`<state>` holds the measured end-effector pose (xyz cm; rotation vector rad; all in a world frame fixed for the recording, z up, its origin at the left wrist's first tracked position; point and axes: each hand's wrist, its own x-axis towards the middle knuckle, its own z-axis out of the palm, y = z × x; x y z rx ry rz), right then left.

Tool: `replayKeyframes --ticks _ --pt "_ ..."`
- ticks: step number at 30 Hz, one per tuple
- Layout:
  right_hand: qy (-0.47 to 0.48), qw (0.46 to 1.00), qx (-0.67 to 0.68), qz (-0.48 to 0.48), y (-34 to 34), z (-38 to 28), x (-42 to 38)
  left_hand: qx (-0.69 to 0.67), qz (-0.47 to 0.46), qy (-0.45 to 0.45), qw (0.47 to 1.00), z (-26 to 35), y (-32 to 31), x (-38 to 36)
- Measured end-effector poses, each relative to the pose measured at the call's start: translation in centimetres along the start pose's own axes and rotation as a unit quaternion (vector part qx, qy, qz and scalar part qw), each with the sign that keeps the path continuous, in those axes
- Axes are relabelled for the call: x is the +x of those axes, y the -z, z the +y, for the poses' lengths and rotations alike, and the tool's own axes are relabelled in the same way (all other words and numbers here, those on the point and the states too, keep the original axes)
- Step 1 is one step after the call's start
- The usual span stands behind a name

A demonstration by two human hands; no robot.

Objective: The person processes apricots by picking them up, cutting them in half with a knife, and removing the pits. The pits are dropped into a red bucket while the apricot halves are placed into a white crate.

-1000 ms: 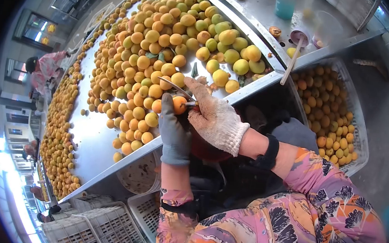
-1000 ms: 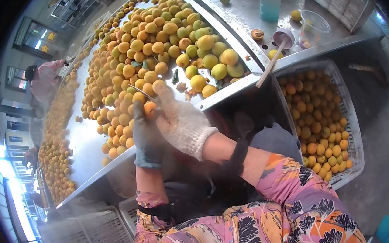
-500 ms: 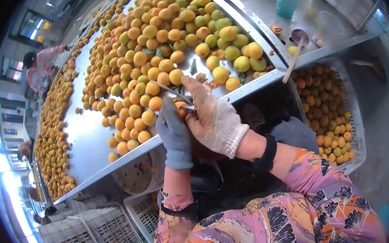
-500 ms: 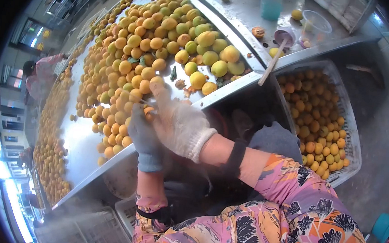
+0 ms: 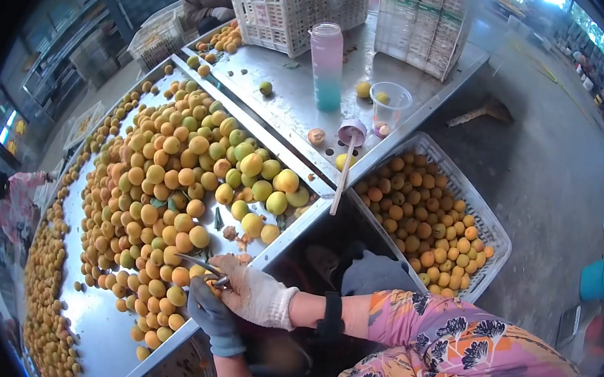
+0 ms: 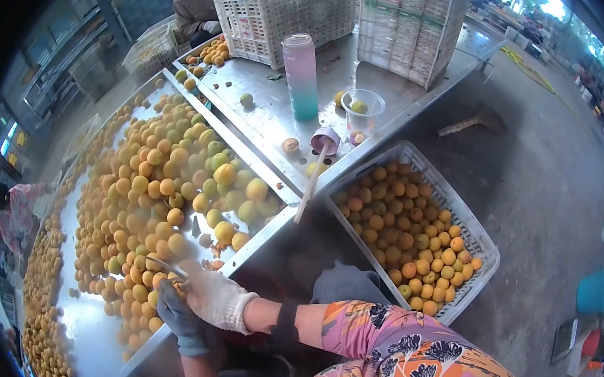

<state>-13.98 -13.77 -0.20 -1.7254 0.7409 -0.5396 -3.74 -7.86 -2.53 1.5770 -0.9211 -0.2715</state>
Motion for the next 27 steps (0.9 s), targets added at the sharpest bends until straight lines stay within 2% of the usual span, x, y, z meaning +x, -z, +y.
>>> replayKeyframes --ticks 1,2,4,5,6,7,8,9,10,11,12,13,14,15,16,18,19,20,22,23,24,25,26,27 --pt "-0.004 0.998 0.056 -0.020 0.5 -0.4 -0.1 0.029 0.005 -0.055 0.998 -0.5 -0.2 -0.1" --pt "-0.004 0.998 0.057 -0.024 0.0 0.4 0.1 0.031 0.008 -0.052 0.998 -0.6 0.0 -0.1" --pt "0.173 0.981 0.086 0.027 -1.4 2.9 0.7 0.037 -0.037 -0.047 0.998 0.0 0.4 0.5" --pt "-0.188 0.938 0.264 -0.122 4.0 -5.3 -1.2 0.073 -0.094 -0.061 0.991 0.8 1.0 1.0" --pt "-0.191 0.922 0.316 -0.120 3.0 -4.2 -0.9 -0.078 -0.069 0.019 0.994 0.0 0.7 0.7" --pt "-0.208 0.912 0.315 -0.163 2.9 -3.7 -0.5 -0.029 -0.080 0.007 0.996 0.2 1.3 0.8" --pt "-0.229 0.906 0.305 -0.182 2.7 -3.3 -0.5 -0.101 -0.067 0.093 0.988 -1.2 1.3 0.6" --pt "-0.209 0.896 0.330 -0.210 3.4 -5.0 -1.1 0.098 -0.049 -0.084 0.990 -0.9 1.3 0.8" --pt "-0.219 0.916 0.273 -0.195 2.5 -4.7 -1.6 -0.191 0.037 0.162 0.967 1.2 0.5 0.9" --pt "-0.206 0.921 0.270 -0.191 1.7 -4.1 -1.9 -0.297 -0.021 0.200 0.934 0.8 1.7 1.4" --pt "-0.190 0.928 0.266 -0.181 1.1 -3.5 -2.0 -0.327 0.003 0.254 0.910 2.5 1.8 1.6" --pt "-0.187 0.925 0.270 -0.190 0.9 -3.4 -2.1 -0.298 0.067 0.255 0.918 3.2 1.0 2.1" --pt "-0.165 0.946 0.221 -0.168 0.9 -3.2 -2.1 -0.271 0.129 0.254 0.919 3.5 0.6 2.4" --pt "-0.143 0.964 0.170 -0.145 0.8 -3.2 -2.1 -0.236 0.023 0.194 0.952 2.7 1.6 2.4" --pt "-0.143 0.964 0.170 -0.148 0.4 -2.7 -1.8 -0.235 0.026 0.194 0.952 2.1 1.8 2.3" --pt "-0.058 0.971 0.223 -0.071 -0.3 -1.6 -1.4 -0.239 0.052 0.203 0.948 1.8 1.6 2.0" --pt "-0.027 0.979 0.194 -0.055 -0.2 -1.5 -1.6 -0.275 0.082 0.248 0.925 2.6 1.2 2.2" --pt "-0.028 0.979 0.196 -0.054 -0.1 -1.6 -1.6 -0.273 0.080 0.249 0.926 2.5 1.4 2.2" --pt "-0.001 1.000 -0.015 -0.018 0.1 -2.2 -1.7 -0.267 0.064 0.257 0.927 1.9 1.9 2.2" --pt "-0.003 1.000 -0.013 -0.016 0.3 -2.5 -1.7 -0.266 0.062 0.258 0.927 0.3 2.1 2.1" --pt "-0.016 0.999 -0.041 -0.030 0.3 -2.7 -1.7 -0.040 0.072 0.070 0.994 -2.2 2.1 1.7" --pt "-0.028 0.996 -0.069 -0.045 0.3 -2.9 -1.7 0.188 0.077 -0.126 0.971 -2.9 2.0 1.6" --pt "-0.029 0.996 -0.069 -0.044 0.0 -2.5 -1.7 0.188 0.076 -0.126 0.971 -3.4 2.1 1.5" --pt "-0.003 0.996 -0.086 -0.031 -0.4 -2.0 -1.5 0.133 0.051 -0.046 0.989 -3.3 2.1 1.4"
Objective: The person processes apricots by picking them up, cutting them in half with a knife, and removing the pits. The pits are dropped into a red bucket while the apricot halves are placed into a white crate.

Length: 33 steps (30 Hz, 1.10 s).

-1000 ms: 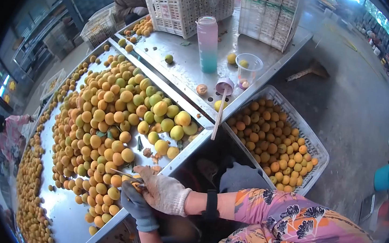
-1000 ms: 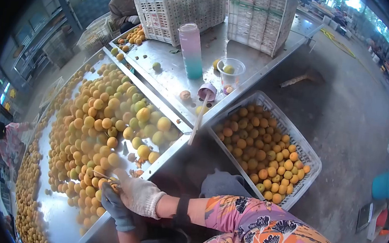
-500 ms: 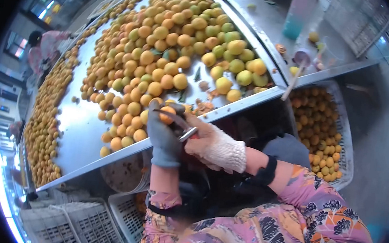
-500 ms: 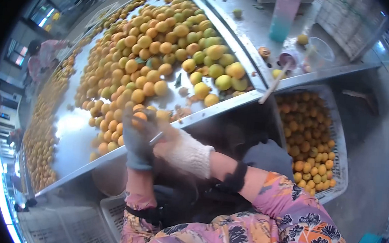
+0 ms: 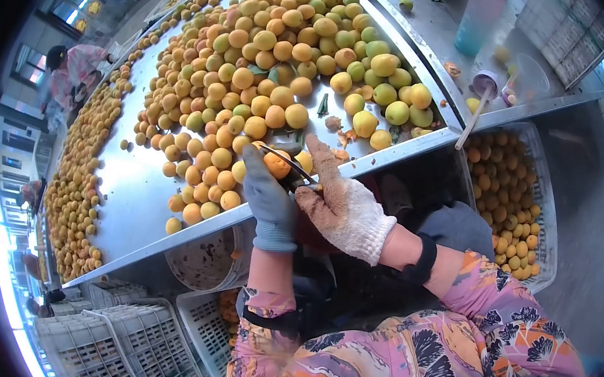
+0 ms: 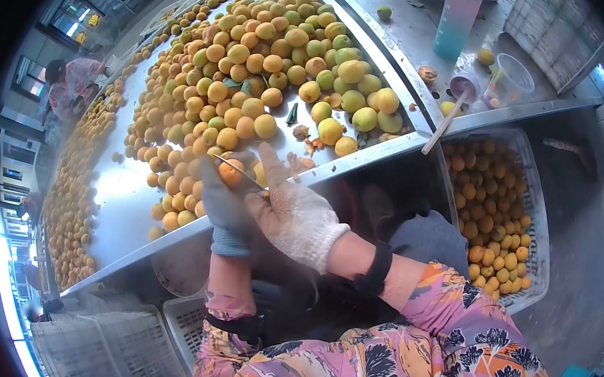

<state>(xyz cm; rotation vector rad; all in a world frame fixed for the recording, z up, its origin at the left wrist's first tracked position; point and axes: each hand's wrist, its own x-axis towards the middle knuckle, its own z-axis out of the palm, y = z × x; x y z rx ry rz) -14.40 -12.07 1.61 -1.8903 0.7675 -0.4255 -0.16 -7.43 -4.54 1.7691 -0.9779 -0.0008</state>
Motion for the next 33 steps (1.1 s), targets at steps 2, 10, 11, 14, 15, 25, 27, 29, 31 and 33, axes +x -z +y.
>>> replayKeyframes --ticks 2,10,11,14,15,25,27,29,31,33 --pt "0.024 0.999 -0.018 0.015 -0.5 0.4 -0.1 -0.053 -0.034 0.079 0.995 0.1 -0.1 -0.1" --pt "-0.047 0.997 0.055 0.010 -0.3 -0.3 -0.3 -0.391 -0.037 0.181 0.902 4.2 -0.2 0.5" --pt "-0.049 0.997 0.056 0.013 -0.5 -0.1 -0.2 -0.391 -0.041 0.180 0.901 4.2 -0.2 0.4" --pt "-0.014 0.997 0.058 0.057 -0.8 0.6 -0.1 -0.401 -0.062 0.196 0.893 4.9 0.0 0.1" --pt "-0.013 0.997 0.052 0.056 -0.8 0.6 -0.1 -0.396 -0.064 0.176 0.899 5.1 0.0 0.2" --pt "0.003 0.999 0.008 0.043 -0.4 0.7 -0.2 -0.367 -0.079 0.143 0.916 5.4 0.4 0.4" --pt "0.003 0.999 0.014 0.041 -0.4 0.7 -0.2 -0.373 -0.093 0.140 0.913 6.1 0.6 0.4" --pt "0.002 0.999 0.018 0.040 -0.4 0.7 -0.1 -0.379 -0.106 0.138 0.909 6.2 0.4 0.2" --pt "0.026 0.998 0.045 0.038 -0.4 0.6 0.2 -0.411 -0.090 0.121 0.899 5.9 -0.1 0.0" --pt "0.037 0.998 0.028 0.049 -0.8 1.1 0.5 -0.414 -0.099 0.123 0.896 5.7 0.0 0.0"
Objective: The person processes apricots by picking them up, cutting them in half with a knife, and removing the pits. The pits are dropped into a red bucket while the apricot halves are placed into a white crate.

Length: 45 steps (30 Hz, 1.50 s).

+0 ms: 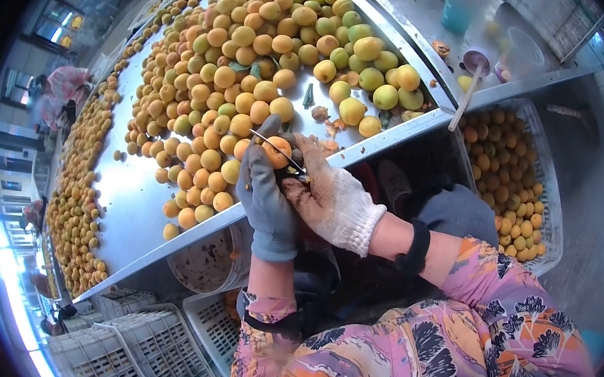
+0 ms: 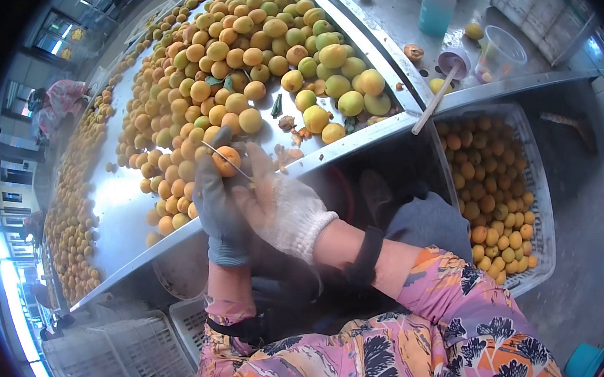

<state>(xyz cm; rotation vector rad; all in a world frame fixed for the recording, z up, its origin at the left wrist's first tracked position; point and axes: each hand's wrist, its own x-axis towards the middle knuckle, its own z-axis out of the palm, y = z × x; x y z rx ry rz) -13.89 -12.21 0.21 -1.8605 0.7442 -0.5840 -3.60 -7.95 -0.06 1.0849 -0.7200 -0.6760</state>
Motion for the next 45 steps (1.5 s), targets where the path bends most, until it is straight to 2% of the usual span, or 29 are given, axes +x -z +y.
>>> replayKeyframes --ticks 2,6,8,9,10,11,12,14,16,17,18,22,24,25,28,32,34,35,37,38,40,43,44,45 --pt "0.012 1.000 -0.017 0.010 -0.1 0.4 0.5 -0.003 -0.007 0.006 1.000 0.0 0.2 0.0" --pt "0.018 0.999 -0.041 0.001 0.4 0.0 1.6 0.104 -0.019 0.011 0.994 0.4 0.8 -0.1" --pt "0.072 0.994 -0.078 0.038 -0.3 0.9 1.6 0.145 -0.024 0.012 0.989 0.5 1.0 -0.1" --pt "0.235 0.944 -0.185 0.142 -0.6 0.7 1.8 0.163 -0.010 -0.013 0.986 0.3 1.1 0.0" --pt "0.235 0.944 -0.185 0.142 -0.6 0.5 1.3 0.182 0.005 -0.039 0.983 0.2 1.2 0.0" --pt "0.108 0.985 -0.124 0.050 -0.4 0.2 0.7 0.182 0.006 -0.039 0.982 0.4 1.2 0.1" --pt "-0.022 0.997 -0.060 -0.044 -0.1 -0.5 0.4 0.110 0.005 -0.003 0.994 0.8 1.1 0.1" --pt "-0.018 0.997 -0.069 -0.040 -0.4 -0.2 0.4 -0.037 0.005 0.069 0.997 1.5 1.0 0.0" --pt "-0.007 0.998 -0.059 -0.009 -0.2 -0.1 0.5 0.013 0.021 0.057 0.998 1.6 0.9 0.0" --pt "-0.008 0.998 -0.059 -0.010 0.1 -0.2 0.6 0.172 -0.028 -0.006 0.985 1.8 1.2 0.2" --pt "-0.027 0.995 -0.088 -0.025 0.6 -0.8 0.8 0.326 -0.075 -0.068 0.940 2.0 1.5 0.4" --pt "-0.083 0.984 -0.148 -0.058 1.4 -0.5 1.0 0.304 -0.075 -0.057 0.948 0.0 2.7 0.6" --pt "-0.077 0.988 -0.131 -0.030 1.6 0.1 1.0 0.169 -0.106 0.068 0.977 0.3 2.2 0.5" --pt "-0.072 0.991 -0.114 -0.005 1.7 0.5 1.0 0.271 -0.128 0.023 0.954 -0.6 2.8 0.7" --pt "-0.073 0.994 -0.083 -0.007 1.6 1.2 0.8 0.293 -0.137 0.032 0.946 -0.4 2.2 0.4" --pt "-0.072 0.994 -0.082 0.003 1.5 1.5 0.8 0.209 -0.101 0.098 0.968 0.3 1.3 0.0" --pt "-0.037 0.996 -0.080 -0.028 2.0 1.7 1.1 0.278 -0.124 0.027 0.952 -0.2 1.8 0.0" --pt "-0.039 0.996 -0.080 -0.027 2.1 1.8 1.3 0.277 -0.125 0.028 0.952 -0.5 1.9 0.0" --pt "-0.007 0.994 -0.084 -0.072 2.4 1.8 1.8 0.301 -0.127 -0.036 0.944 -0.9 2.0 -0.1" --pt "-0.009 0.994 -0.084 -0.072 2.6 1.7 2.0 0.300 -0.129 -0.035 0.945 -1.1 2.1 -0.1" --pt "-0.082 0.988 -0.037 -0.127 3.3 1.1 2.3 0.328 -0.127 -0.072 0.933 -1.3 2.2 -0.2" --pt "-0.080 0.984 -0.012 -0.157 3.2 2.3 2.6 0.353 -0.130 -0.120 0.919 -1.5 2.5 -0.1" --pt "-0.071 0.980 0.010 -0.185 3.0 2.9 2.7 0.353 -0.130 -0.119 0.919 -1.2 2.5 -0.2" --pt "-0.001 0.983 -0.002 -0.186 2.2 4.9 2.7 0.283 -0.116 -0.022 0.952 -0.5 2.3 -0.2"
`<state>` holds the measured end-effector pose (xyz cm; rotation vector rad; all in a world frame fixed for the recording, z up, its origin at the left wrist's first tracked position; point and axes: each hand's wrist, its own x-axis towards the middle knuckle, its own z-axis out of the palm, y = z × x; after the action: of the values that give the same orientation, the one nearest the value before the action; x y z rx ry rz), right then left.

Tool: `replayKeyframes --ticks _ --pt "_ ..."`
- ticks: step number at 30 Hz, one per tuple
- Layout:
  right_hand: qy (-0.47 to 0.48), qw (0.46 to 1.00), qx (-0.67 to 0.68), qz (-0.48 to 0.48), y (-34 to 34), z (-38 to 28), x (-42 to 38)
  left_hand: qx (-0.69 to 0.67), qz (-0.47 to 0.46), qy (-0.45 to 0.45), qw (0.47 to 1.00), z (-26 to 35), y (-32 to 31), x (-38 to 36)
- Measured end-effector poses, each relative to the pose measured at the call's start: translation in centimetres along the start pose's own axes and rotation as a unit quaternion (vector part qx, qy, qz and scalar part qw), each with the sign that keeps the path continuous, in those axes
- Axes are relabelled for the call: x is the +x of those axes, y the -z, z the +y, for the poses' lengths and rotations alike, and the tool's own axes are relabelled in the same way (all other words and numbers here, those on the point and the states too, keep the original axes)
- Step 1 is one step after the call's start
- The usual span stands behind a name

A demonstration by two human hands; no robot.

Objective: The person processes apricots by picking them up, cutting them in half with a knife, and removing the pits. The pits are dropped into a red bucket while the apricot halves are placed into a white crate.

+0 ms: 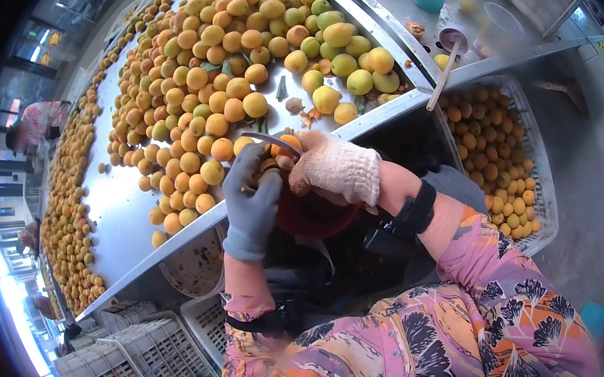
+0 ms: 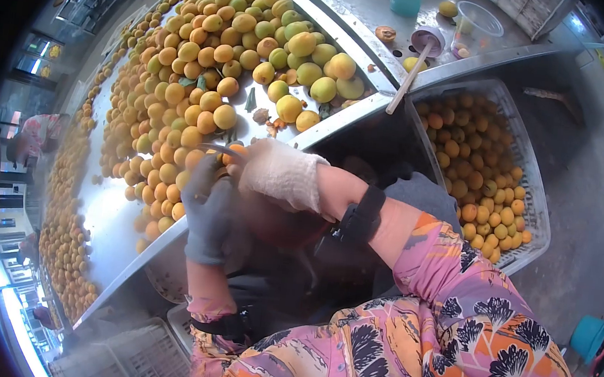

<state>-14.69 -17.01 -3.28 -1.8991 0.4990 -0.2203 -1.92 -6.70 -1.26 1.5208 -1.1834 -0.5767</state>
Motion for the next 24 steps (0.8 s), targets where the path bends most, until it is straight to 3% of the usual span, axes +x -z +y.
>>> replayKeyframes --ticks 1,2,3,4,5,7,8,9,10,11,13,14,17,20,22,23,24 --pt "0.000 1.000 0.000 -0.001 0.5 0.9 0.0 -0.087 -0.008 0.089 0.992 0.4 0.3 -0.1" --pt "0.017 0.995 0.072 -0.073 1.4 2.0 -0.1 -0.038 -0.043 0.016 0.998 -0.5 0.9 -0.2" --pt "0.033 0.978 0.144 -0.144 1.8 2.5 -0.2 -0.038 -0.043 0.017 0.998 -0.2 1.0 -0.3" --pt "-0.069 0.987 0.070 -0.124 2.2 -0.9 -1.0 -0.156 -0.022 0.100 0.982 0.5 1.2 -0.3" --pt "-0.069 0.987 0.070 -0.126 2.0 -0.8 -1.0 -0.270 0.000 0.180 0.946 0.8 1.3 -0.3" --pt "-0.074 0.970 0.188 -0.136 1.7 -0.8 -0.6 -0.305 -0.005 0.161 0.939 0.2 1.4 0.0" --pt "-0.073 0.970 0.188 -0.138 1.6 -1.0 -0.5 -0.066 0.007 -0.030 0.997 0.0 1.2 0.1" --pt "-0.093 0.979 0.161 -0.088 1.6 -2.0 -0.4 0.180 0.018 -0.217 0.959 -0.1 1.2 0.1" --pt "-0.112 0.984 0.134 -0.037 1.4 -2.7 -0.3 0.166 -0.012 -0.149 0.975 0.0 1.3 0.2" --pt "-0.112 0.984 0.134 -0.038 0.9 -3.0 -0.2 0.166 -0.012 -0.148 0.975 0.2 1.3 0.3" --pt "-0.007 0.979 -0.042 0.201 0.0 -4.0 -0.1 -0.002 0.008 0.029 1.000 0.7 0.9 0.5" --pt "-0.084 0.968 -0.140 0.192 0.3 -4.4 -0.6 -0.002 0.008 0.030 1.000 1.0 0.8 0.7" --pt "-0.118 0.961 -0.208 0.141 1.1 -5.6 -1.0 -0.121 -0.016 0.077 0.990 2.7 0.6 1.0" --pt "-0.070 0.983 -0.144 0.088 1.1 -4.4 -0.5 -0.149 0.027 0.139 0.979 3.5 0.0 0.9" --pt "-0.008 0.993 -0.111 0.041 0.8 -3.8 0.3 -0.107 -0.039 0.122 0.986 3.3 0.1 0.8" --pt "-0.008 0.993 -0.110 0.040 0.9 -3.5 0.0 -0.107 -0.038 0.123 0.986 3.0 0.4 0.7" --pt "-0.093 0.995 -0.020 -0.009 2.0 -5.5 -0.6 -0.131 -0.058 0.142 0.979 2.4 1.1 0.8"
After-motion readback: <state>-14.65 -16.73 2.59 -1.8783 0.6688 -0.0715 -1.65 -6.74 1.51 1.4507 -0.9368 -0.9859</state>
